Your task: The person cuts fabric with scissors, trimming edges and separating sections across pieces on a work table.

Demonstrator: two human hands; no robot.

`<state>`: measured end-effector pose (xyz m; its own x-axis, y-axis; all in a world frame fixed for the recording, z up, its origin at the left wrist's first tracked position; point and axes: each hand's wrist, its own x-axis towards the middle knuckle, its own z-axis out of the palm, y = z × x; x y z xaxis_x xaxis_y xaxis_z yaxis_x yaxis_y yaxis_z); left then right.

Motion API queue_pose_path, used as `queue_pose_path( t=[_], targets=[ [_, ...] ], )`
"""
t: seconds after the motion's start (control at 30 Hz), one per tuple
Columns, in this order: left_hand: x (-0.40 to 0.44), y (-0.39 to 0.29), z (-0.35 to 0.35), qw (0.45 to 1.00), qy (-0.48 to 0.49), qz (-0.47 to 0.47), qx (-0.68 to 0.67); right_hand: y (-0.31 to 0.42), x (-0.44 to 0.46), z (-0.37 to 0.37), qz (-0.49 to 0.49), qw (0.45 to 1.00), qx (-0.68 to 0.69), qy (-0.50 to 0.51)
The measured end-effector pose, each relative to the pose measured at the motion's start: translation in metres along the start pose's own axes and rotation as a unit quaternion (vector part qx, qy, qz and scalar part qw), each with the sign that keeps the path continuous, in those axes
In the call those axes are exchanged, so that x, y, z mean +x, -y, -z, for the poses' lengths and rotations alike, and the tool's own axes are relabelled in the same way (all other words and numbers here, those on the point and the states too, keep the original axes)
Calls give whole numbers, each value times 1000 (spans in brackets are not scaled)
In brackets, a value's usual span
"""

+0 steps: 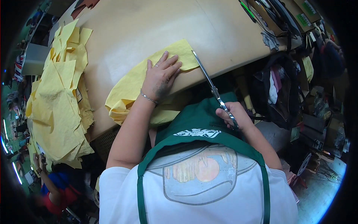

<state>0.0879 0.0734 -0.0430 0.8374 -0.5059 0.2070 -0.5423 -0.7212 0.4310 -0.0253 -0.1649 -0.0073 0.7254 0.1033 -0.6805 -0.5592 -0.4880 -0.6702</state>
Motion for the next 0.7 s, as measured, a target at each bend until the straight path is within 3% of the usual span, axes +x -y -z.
queue_pose_path(
  t=[0.3, 0.7],
  targets=[
    [-1, -1, 4, 999, 25, -27, -6, 6, 25, 7, 25, 997, 21, 68],
    [-1, -1, 5, 999, 31, -27, -9, 9, 23, -3, 5, 1000, 22, 8]
  ],
)
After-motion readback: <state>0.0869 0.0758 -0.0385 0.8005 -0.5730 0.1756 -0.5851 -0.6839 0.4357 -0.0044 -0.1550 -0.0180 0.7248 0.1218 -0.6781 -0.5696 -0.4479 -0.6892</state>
